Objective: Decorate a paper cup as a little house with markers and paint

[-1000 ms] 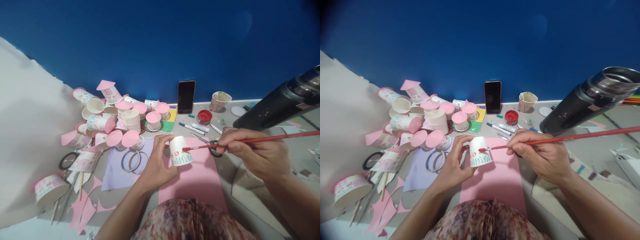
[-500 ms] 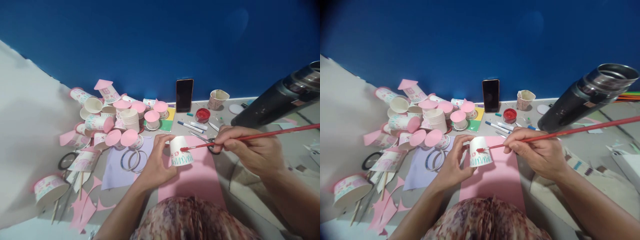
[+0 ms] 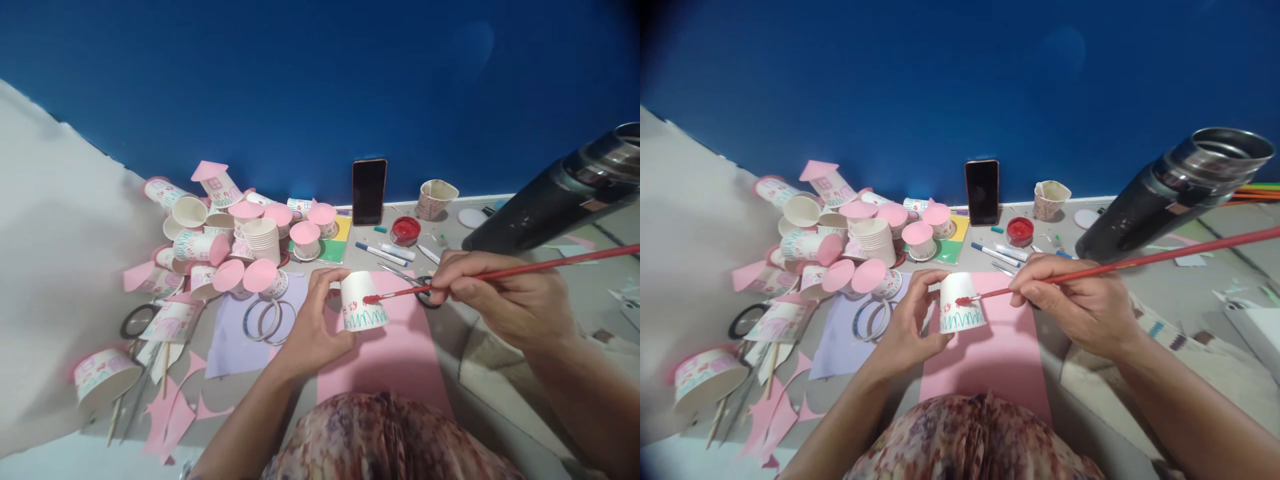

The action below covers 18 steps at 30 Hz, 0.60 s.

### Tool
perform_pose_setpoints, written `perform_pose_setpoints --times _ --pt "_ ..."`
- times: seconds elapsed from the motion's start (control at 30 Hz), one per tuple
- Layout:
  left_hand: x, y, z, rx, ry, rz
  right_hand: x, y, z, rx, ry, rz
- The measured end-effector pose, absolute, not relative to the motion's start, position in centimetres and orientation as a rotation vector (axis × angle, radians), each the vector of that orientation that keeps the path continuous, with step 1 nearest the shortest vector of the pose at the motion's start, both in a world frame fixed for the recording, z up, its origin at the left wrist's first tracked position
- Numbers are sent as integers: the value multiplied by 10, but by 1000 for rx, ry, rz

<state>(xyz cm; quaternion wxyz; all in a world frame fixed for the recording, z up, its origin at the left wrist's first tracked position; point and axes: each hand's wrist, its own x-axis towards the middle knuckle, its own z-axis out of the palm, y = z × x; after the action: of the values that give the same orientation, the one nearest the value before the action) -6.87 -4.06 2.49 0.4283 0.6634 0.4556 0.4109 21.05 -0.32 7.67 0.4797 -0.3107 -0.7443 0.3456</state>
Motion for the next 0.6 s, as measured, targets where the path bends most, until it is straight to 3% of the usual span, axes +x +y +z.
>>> perform_pose_setpoints --times 0.6 --pt "-70 -41 24 1604 1117 1036 214 -3 73 -753 -1713 883"
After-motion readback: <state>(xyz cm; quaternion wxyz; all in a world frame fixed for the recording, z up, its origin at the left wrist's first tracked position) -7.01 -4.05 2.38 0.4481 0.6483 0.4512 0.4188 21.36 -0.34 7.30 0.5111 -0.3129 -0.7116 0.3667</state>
